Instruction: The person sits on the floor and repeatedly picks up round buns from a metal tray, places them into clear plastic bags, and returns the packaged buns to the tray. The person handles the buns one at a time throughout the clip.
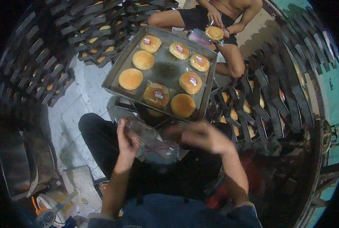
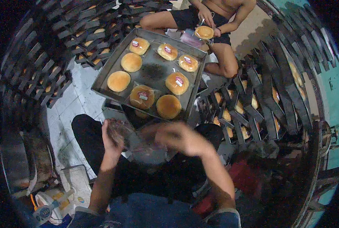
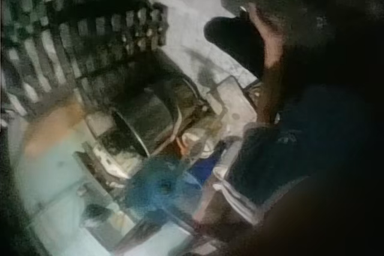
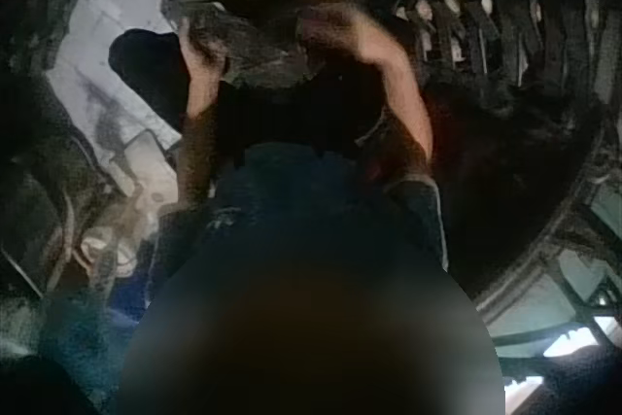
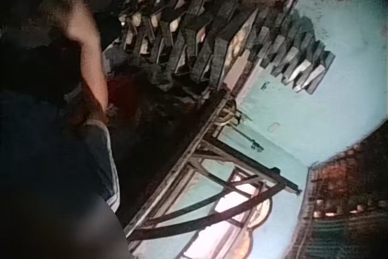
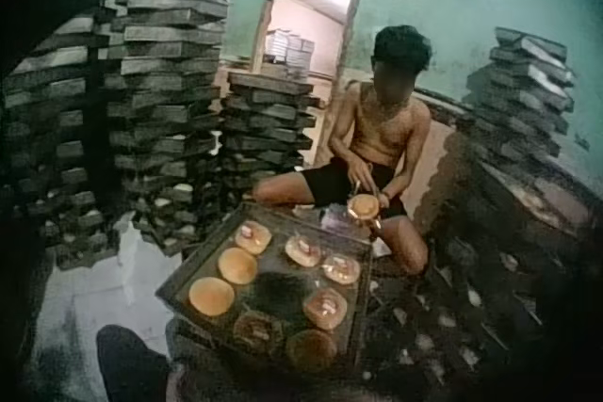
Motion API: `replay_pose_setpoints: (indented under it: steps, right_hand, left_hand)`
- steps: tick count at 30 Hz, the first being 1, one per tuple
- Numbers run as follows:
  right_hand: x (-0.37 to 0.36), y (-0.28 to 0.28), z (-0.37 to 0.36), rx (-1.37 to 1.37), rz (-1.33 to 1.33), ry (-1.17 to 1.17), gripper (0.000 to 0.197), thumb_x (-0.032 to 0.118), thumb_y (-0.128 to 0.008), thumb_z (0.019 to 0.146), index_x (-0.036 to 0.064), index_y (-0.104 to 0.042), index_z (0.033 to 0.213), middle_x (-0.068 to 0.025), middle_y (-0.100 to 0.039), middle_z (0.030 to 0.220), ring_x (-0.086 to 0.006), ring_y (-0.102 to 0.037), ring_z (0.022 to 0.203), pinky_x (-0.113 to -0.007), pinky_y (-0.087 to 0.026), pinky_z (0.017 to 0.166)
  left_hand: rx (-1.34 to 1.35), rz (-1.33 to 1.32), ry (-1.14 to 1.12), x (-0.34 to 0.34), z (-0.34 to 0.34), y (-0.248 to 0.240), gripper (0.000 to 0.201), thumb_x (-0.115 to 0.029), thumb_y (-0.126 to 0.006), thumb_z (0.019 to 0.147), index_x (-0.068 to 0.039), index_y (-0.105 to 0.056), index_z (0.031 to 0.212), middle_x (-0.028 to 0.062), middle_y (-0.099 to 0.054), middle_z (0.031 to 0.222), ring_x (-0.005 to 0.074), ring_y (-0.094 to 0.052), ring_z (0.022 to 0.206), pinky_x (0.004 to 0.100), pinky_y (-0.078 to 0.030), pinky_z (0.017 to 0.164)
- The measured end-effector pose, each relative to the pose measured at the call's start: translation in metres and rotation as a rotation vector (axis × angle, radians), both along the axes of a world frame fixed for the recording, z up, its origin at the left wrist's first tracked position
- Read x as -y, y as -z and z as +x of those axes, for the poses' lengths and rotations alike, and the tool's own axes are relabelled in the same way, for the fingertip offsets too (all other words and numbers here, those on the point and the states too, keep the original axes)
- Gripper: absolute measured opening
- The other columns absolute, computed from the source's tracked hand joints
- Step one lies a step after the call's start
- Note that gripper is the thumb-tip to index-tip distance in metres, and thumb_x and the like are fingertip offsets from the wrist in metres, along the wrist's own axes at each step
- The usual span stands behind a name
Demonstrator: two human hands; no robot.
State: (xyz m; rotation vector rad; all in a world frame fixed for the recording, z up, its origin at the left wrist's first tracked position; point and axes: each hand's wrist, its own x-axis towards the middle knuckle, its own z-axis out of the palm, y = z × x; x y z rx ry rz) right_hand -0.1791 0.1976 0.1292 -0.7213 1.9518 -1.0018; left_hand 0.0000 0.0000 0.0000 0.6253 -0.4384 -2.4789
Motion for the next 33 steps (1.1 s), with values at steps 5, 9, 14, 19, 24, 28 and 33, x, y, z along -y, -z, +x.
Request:
replay_pose_setpoints:
  steps: [5, 9, 14, 19, 24, 28, 33]
  right_hand:
    - [0.039, 0.065, -0.038, -0.885, 0.008, -0.044, 0.046, 0.025, -0.063, 0.092, 0.0001, -0.056, 0.131, -0.0203, -0.058, 0.130, -0.0357, -0.058, 0.117, -0.043, -0.048, 0.096]
    - [0.047, 0.098, -0.048, -1.010, 0.299, -0.052, 0.049, 0.038, -0.059, 0.094, 0.0003, -0.058, 0.126, -0.0215, -0.058, 0.125, -0.0400, -0.055, 0.117, -0.045, -0.045, 0.100]
    - [0.047, 0.100, -0.084, -0.746, 0.254, -0.215, 0.062, 0.046, -0.069, 0.086, -0.0050, -0.060, 0.121, -0.0249, -0.063, 0.118, -0.0358, -0.060, 0.112, -0.040, -0.046, 0.099]
    - [0.058, 0.053, -0.112, -0.360, 0.408, -0.559, 0.074, 0.052, -0.081, 0.069, -0.0018, -0.064, 0.117, -0.0234, -0.069, 0.110, -0.0318, -0.065, 0.107, -0.038, -0.050, 0.093]
    - [0.042, 0.020, -0.061, -0.524, 0.347, -0.541, 0.066, 0.027, -0.083, 0.075, 0.0030, -0.052, 0.128, -0.0207, -0.065, 0.120, -0.0360, -0.062, 0.113, -0.040, -0.049, 0.096]
    - [0.024, -0.027, -0.007, -0.558, 0.245, -0.314, 0.066, 0.017, -0.078, 0.080, 0.0030, -0.046, 0.136, -0.0209, -0.063, 0.122, -0.0364, -0.059, 0.119, -0.040, -0.048, 0.100]
    - [0.023, -0.045, 0.042, -0.003, -0.214, -0.143, 0.068, 0.008, -0.072, 0.086, 0.0018, -0.040, 0.145, -0.0128, -0.057, 0.134, -0.0224, -0.052, 0.129, -0.036, -0.040, 0.109]
  left_hand:
    - [-0.138, 0.392, 0.104, 0.014, 0.007, 0.042, 0.020, -0.039, -0.063, 0.095, -0.019, -0.064, 0.096, -0.0007, -0.063, 0.084, 0.0203, -0.063, 0.079, 0.0380, -0.053, 0.071]
    - [-0.061, 0.443, 0.118, 0.014, 0.011, 0.064, 0.027, -0.047, -0.054, 0.096, -0.022, -0.065, 0.095, -0.0022, -0.063, 0.084, 0.0184, -0.063, 0.078, 0.0397, -0.053, 0.074]
    - [0.117, 0.003, 0.101, 0.000, 0.010, 0.076, 0.027, -0.047, -0.055, 0.096, -0.022, -0.064, 0.097, -0.0027, -0.062, 0.089, 0.0180, -0.061, 0.090, 0.0468, -0.047, 0.087]
    - [0.262, -0.121, 0.019, 0.011, 0.004, 0.113, 0.028, -0.049, -0.058, 0.093, -0.022, -0.063, 0.099, -0.0024, -0.061, 0.094, 0.0189, -0.060, 0.092, 0.0480, -0.047, 0.089]
    - [0.001, 0.272, 0.195, 0.017, 0.010, 0.070, 0.029, -0.048, -0.063, 0.091, -0.020, -0.063, 0.098, 0.0006, -0.062, 0.099, 0.0212, -0.060, 0.093, 0.0461, -0.048, 0.090]
    - [0.185, 0.114, 0.110, 0.011, 0.010, 0.034, 0.030, -0.047, -0.062, 0.091, -0.019, -0.063, 0.103, 0.0048, -0.063, 0.102, 0.0246, -0.060, 0.096, 0.0472, -0.048, 0.095]
    - [0.205, 0.403, 0.204, 0.011, 0.007, 0.036, 0.034, -0.048, -0.064, 0.089, -0.020, -0.064, 0.109, 0.0005, -0.063, 0.109, 0.0249, -0.055, 0.109, 0.0544, -0.041, 0.099]
